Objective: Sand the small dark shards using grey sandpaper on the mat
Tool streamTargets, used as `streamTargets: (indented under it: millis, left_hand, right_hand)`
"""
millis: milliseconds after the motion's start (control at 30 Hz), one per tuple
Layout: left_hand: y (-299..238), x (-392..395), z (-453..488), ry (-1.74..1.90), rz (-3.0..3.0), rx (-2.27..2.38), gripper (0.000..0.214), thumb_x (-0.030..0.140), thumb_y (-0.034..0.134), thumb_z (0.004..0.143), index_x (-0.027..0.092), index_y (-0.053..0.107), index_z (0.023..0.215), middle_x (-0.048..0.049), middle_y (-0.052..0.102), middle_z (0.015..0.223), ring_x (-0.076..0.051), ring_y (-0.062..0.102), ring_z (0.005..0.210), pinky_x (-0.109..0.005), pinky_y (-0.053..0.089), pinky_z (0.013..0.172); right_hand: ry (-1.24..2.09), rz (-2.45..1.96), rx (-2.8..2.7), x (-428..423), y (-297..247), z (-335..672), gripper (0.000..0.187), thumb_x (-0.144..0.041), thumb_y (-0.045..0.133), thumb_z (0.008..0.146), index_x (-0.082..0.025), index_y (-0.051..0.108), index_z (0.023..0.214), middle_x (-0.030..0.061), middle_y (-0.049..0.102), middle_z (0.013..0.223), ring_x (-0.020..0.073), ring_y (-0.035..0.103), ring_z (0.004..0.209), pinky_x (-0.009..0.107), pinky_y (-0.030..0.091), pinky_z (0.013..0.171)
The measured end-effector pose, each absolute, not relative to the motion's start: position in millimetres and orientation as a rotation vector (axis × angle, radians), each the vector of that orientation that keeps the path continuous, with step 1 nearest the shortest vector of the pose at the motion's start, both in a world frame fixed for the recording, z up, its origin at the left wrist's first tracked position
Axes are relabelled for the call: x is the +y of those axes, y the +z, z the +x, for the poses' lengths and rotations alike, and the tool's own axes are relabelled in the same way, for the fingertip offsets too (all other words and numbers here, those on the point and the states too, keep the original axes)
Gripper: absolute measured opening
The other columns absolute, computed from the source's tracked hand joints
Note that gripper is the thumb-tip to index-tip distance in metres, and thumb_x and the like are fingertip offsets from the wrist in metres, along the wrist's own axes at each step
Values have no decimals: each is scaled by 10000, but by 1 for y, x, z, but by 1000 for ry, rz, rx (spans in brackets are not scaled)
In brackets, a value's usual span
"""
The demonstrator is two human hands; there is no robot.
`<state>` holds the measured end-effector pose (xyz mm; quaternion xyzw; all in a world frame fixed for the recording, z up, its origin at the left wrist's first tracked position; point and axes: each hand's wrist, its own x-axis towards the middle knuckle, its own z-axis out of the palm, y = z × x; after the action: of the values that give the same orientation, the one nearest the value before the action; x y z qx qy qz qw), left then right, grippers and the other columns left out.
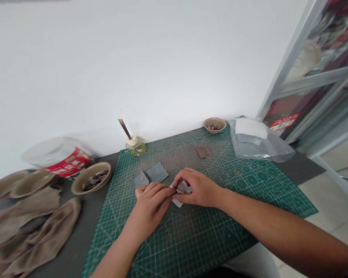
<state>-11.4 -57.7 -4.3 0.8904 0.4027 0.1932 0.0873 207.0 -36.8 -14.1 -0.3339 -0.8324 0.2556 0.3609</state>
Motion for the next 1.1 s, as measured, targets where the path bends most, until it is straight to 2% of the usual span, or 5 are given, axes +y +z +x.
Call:
streamTargets:
  millis: [333,567,700,833,1100]
  left_hand:
    - [-9,-49,-28,938,2404,1623,134,303,606,856,230,642,961,-4,671,858,-217,630,852,-362,375,827]
    - [-10,-45,-29,987,2319,1674,123,293,600,843,226,640,937,8,639,808,-196,619,808,-341,399,802]
    - [-12,-43,-27,971,2276,1652,115,283,593,840,224,638,928,11,633,787,-187,616,791,-323,413,776]
    - [-11,-44,-27,958,2261,1625,104,268,582,838,221,637,913,6,634,787,-186,614,787,-321,417,770]
    - [-8,-49,-22,860,2286,1618,85,264,558,848,234,626,888,0,651,840,-212,617,853,-372,385,817]
  right_hand:
    - [376,-1300,-2301,-44,-23,204,819,-552,799,630,-126,502,1263,167,581,1175,337,524,1090,479,395,954]
    - [790,-1336,-2029,-35,-11,208,670,-206,806,618,-175,508,1217,85,614,1091,223,598,979,331,456,849]
    - [633,-1231,-2078,-25,12,223,538,-129,718,681,-195,534,1183,76,616,1127,207,590,1026,313,432,886]
    - [569,-1409,-2200,-18,23,233,759,-165,770,616,-158,474,1315,149,592,1235,274,584,1088,341,427,885]
    - [579,-1497,-2160,-18,16,239,693,-281,781,676,-207,499,1304,98,677,1133,261,644,995,323,442,833]
